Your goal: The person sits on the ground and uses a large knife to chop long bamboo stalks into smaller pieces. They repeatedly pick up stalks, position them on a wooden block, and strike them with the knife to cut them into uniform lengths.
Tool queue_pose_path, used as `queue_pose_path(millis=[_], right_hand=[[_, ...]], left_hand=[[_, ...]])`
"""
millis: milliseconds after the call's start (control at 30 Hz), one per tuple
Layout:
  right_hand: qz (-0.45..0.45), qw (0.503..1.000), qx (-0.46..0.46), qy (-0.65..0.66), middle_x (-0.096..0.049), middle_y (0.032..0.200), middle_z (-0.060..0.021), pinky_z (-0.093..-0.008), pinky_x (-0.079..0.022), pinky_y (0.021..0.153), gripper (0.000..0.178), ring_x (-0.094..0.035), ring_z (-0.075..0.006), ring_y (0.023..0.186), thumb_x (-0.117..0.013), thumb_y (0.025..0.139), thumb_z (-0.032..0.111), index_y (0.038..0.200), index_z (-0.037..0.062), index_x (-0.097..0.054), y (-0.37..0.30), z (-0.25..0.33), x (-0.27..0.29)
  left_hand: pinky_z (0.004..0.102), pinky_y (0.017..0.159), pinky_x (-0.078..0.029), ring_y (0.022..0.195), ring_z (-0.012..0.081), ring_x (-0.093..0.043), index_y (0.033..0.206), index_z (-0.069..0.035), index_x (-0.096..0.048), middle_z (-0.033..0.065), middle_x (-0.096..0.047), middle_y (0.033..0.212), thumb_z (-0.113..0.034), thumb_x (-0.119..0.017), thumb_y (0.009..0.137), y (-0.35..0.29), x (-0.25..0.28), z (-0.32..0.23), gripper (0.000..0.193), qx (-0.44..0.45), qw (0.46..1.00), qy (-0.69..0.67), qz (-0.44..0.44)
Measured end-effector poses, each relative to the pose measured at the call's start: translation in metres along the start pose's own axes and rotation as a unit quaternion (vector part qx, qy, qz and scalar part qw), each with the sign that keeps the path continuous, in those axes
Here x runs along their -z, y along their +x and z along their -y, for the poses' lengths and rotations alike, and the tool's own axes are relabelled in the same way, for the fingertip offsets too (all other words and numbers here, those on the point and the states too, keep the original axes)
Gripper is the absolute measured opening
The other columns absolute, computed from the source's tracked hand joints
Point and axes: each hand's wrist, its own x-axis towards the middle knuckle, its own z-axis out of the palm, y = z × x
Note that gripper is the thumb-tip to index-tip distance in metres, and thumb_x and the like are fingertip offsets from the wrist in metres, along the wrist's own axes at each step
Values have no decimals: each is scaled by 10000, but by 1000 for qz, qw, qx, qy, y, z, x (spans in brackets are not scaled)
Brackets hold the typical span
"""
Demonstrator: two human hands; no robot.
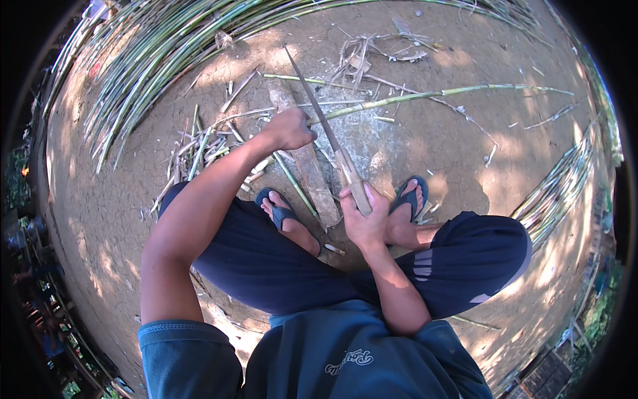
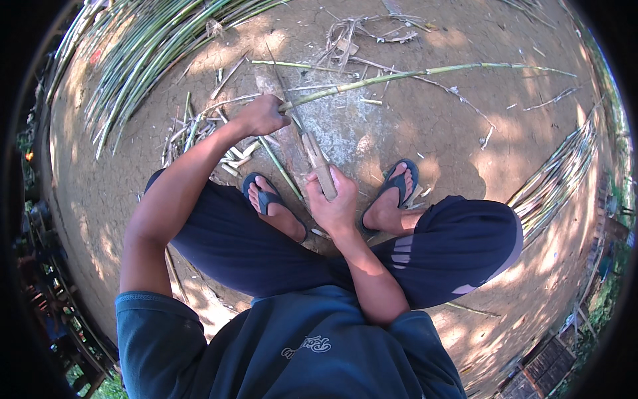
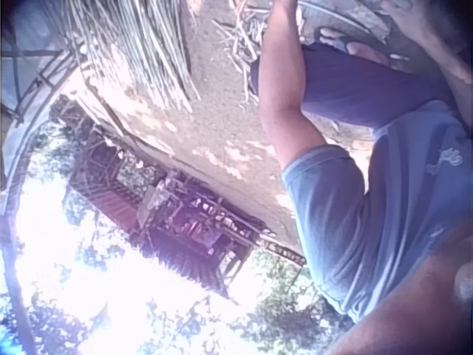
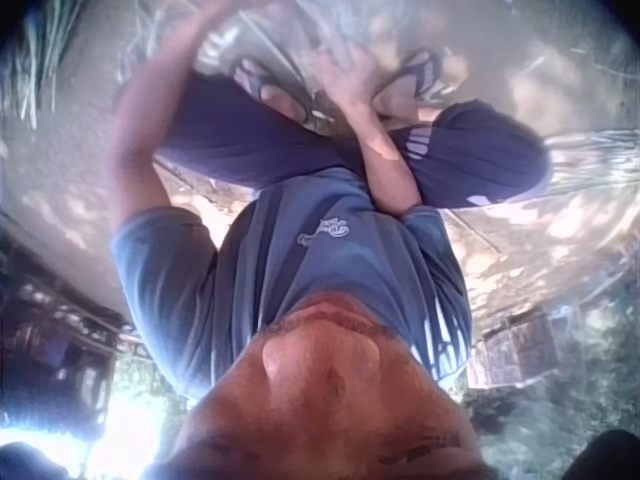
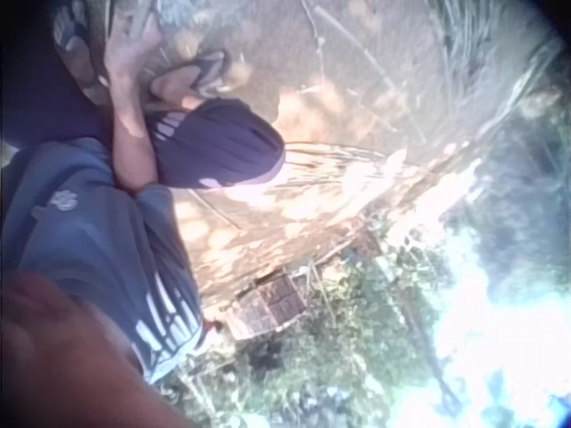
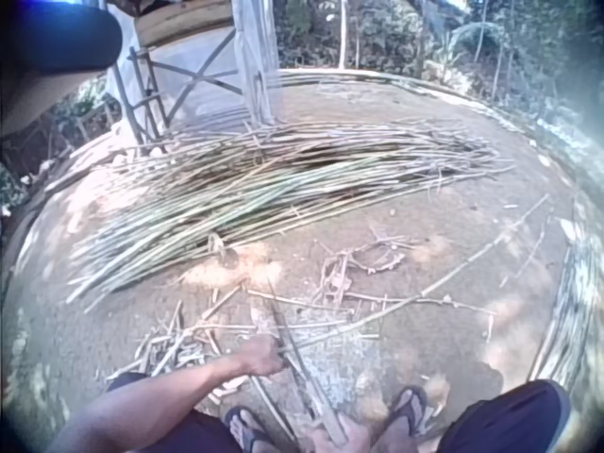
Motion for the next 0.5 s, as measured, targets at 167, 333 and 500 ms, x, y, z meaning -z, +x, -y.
queue_pose_path(millis=[167,333,500], right_hand=[[3,1000,8,-27,-616,667,-30,-231,-430,549,57,-558,-63,603,-594,798,-22,824,3,-638,-6,5,4],[7,999,11,-30,-614,654,-46,-243,-436,545,53,-567,-74,586,-596,791,-17,823,-3,-635,-19,14,9],[22,999,10,-30,-619,659,-47,-248,-441,550,56,-575,-83,588,-588,788,-28,820,-7,-630,-32,19,17]], left_hand=[[450,862,-504,957,409,-650,897,74,-677,299,-660,968,-313,-650,756,1,0,-2,412,5,999,27,17],[466,820,-511,904,418,-660,887,79,-668,310,-657,904,-310,-654,771,4,-9,5,406,1,999,41,-32],[469,811,-526,866,416,-669,878,59,-689,298,-664,887,-283,-651,766,7,-19,10,362,37,995,58,-72]])
